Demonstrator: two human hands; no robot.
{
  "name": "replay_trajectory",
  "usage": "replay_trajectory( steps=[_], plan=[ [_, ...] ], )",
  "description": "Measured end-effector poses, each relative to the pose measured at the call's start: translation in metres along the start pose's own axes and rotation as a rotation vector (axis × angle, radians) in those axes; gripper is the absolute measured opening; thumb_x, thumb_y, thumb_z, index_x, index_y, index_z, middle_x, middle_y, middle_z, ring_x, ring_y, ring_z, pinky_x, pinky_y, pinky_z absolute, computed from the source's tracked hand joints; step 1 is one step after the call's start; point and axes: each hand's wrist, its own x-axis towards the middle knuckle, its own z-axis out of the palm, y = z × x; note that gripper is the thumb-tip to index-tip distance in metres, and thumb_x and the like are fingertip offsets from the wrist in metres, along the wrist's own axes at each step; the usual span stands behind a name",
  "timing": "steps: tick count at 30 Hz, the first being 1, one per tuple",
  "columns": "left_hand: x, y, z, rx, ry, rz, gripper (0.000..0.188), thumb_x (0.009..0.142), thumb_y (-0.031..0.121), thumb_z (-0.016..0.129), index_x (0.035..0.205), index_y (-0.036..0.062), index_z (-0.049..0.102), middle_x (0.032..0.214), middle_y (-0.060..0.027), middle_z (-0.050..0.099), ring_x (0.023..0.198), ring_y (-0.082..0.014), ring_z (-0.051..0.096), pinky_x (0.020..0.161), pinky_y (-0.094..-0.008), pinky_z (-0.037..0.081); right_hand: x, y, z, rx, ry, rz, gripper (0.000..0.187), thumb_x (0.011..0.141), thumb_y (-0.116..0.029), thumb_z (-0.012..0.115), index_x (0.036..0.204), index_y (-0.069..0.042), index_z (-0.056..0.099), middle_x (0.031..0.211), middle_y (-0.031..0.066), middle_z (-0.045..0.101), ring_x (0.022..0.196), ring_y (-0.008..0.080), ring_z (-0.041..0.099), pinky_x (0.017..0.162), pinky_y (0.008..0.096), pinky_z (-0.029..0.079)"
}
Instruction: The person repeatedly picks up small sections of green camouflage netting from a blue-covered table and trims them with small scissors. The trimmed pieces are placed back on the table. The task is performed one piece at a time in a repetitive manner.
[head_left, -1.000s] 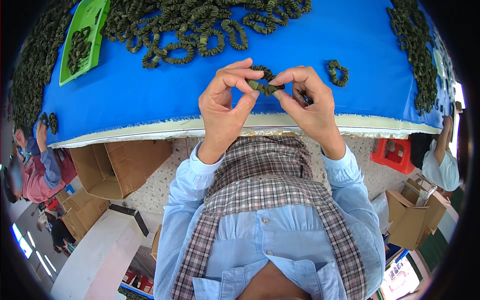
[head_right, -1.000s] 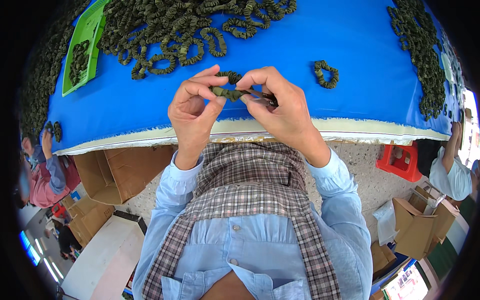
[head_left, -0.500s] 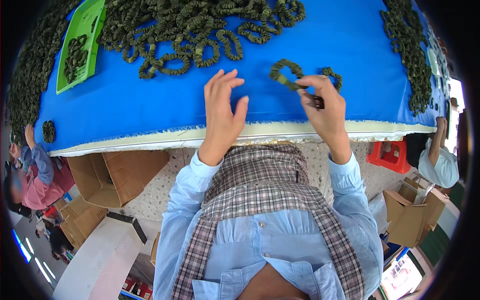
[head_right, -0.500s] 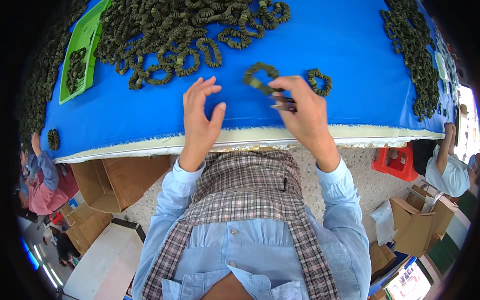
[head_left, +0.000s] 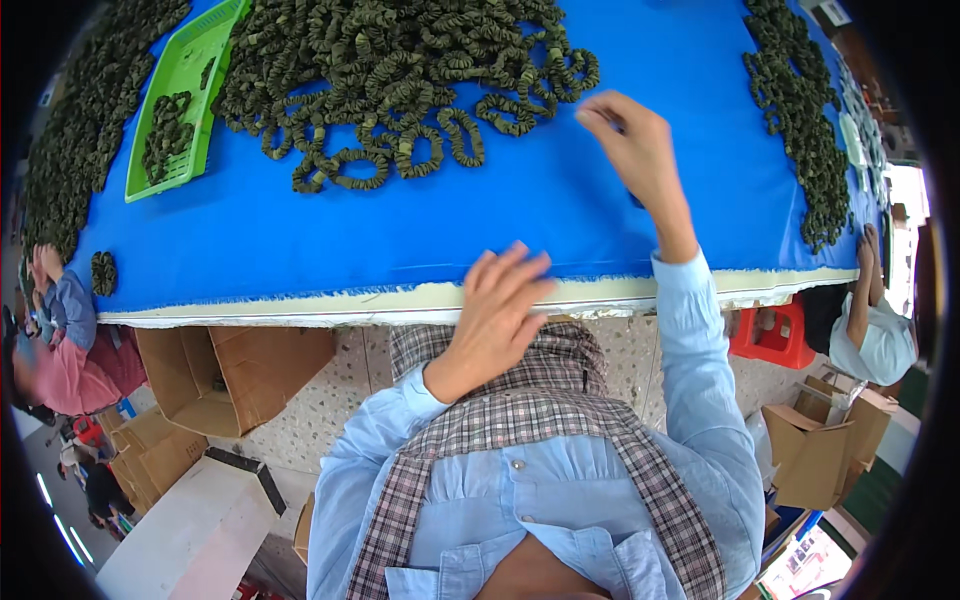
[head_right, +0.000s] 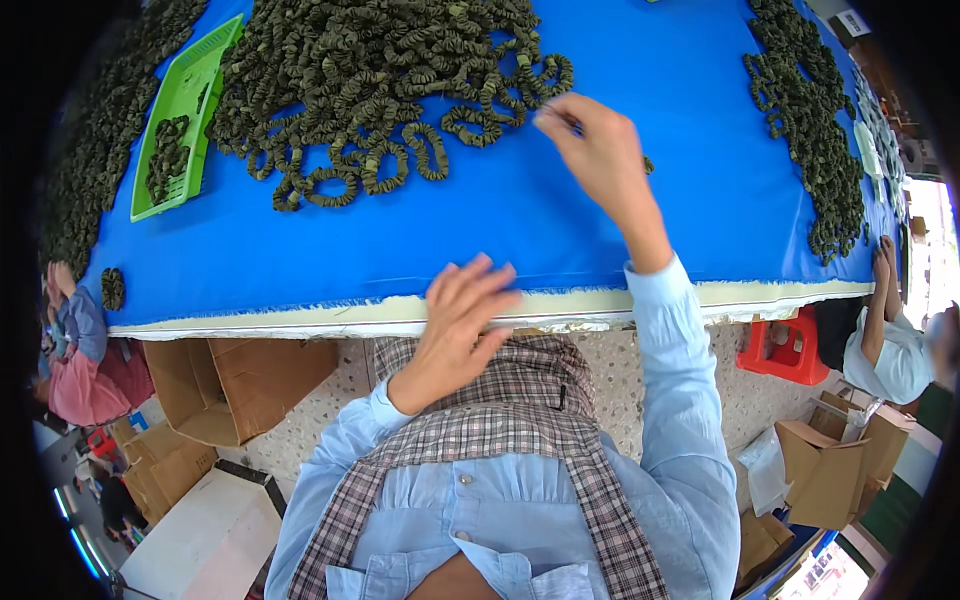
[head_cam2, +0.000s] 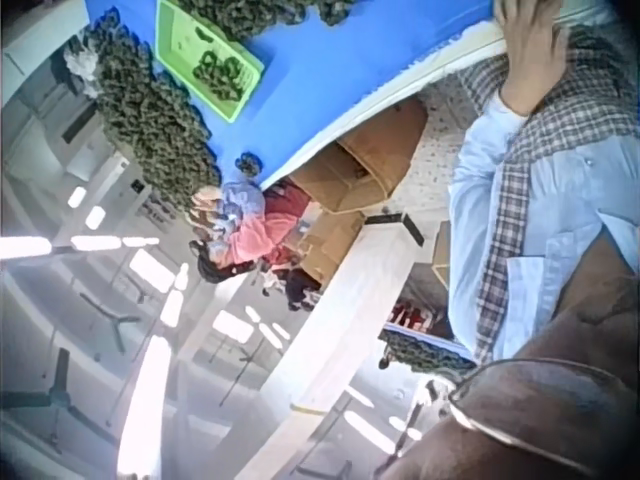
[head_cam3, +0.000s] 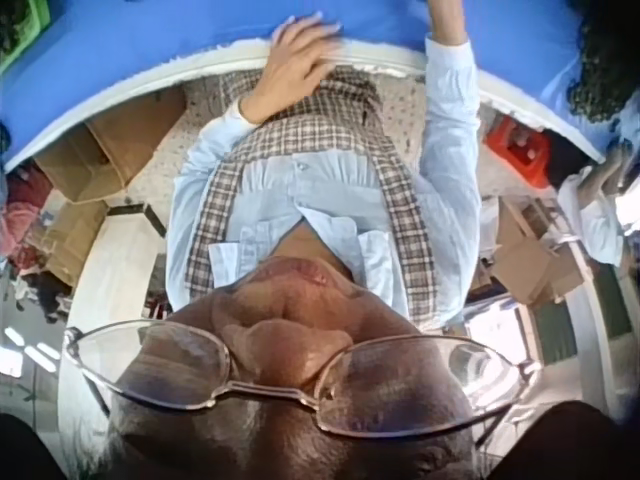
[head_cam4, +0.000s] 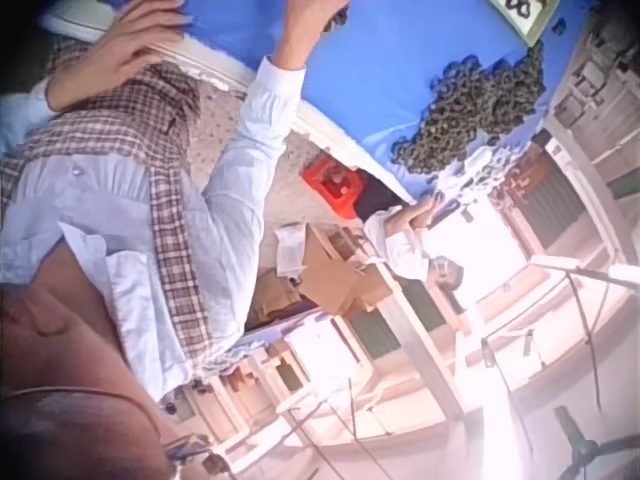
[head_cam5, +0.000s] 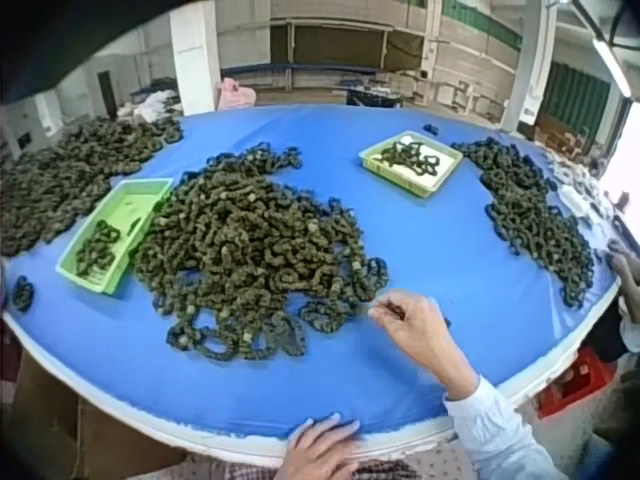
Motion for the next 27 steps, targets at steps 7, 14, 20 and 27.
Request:
replay_trajectory(
  steps=[7, 14, 20, 27],
  plan=[
    [0.003, -0.003, -0.015, -0.745, -0.016, -0.291, 0.017, 0.094, 0.011, 0.059, 0.106, 0.0024, 0.068, 0.109, -0.0094, 0.07, 0.106, -0.0196, 0.064, 0.093, -0.0332, 0.049, 0.026, 0.013, 0.045, -0.215, -0.072, -0.041, 0.022, 0.084, -0.021, 0.072, 0.096, -0.002, 0.069, 0.085, 0.0127, 0.065, 0.081, 0.0257, 0.063, 0.075, 0.0358, 0.048],
    [0.046, -0.02, -0.047, -0.823, 0.46, -0.268, 0.041, 0.096, 0.019, 0.062, 0.13, -0.0023, 0.052, 0.125, -0.0129, 0.06, 0.111, -0.0211, 0.058, 0.093, -0.0328, 0.048, -0.039, -0.04, 0.011, 0.62, -0.387, 0.341, 0.03, 0.09, -0.027, 0.07, 0.099, 0.001, 0.07, 0.069, -0.0033, 0.05, 0.058, 0.0064, 0.043, 0.052, 0.0255, 0.033],
    [0.059, -0.018, -0.05, -0.904, 0.406, -0.283, 0.032, 0.094, 0.008, 0.064, 0.123, -0.0011, 0.057, 0.11, -0.0083, 0.062, 0.095, -0.0119, 0.061, 0.08, -0.0255, 0.051, -0.068, -0.043, 0.015, 0.943, -0.52, 0.476, 0.037, 0.091, -0.034, 0.07, 0.102, 0.001, 0.07, 0.064, -0.0078, 0.043, 0.049, 0.0017, 0.029, 0.044, 0.0224, 0.019],
    [0.049, -0.021, -0.047, -1.044, 0.533, -0.398, 0.021, 0.093, 0.003, 0.063, 0.114, -0.0015, 0.061, 0.103, -0.0061, 0.064, 0.086, -0.0124, 0.063, 0.079, -0.0246, 0.051, -0.076, -0.048, 0.019, 0.942, -0.419, 0.48, 0.039, 0.09, -0.031, 0.071, 0.111, 0.001, 0.067, 0.066, -0.0075, 0.046, 0.052, 0.0015, 0.032, 0.046, 0.0216, 0.021]
  ],
)
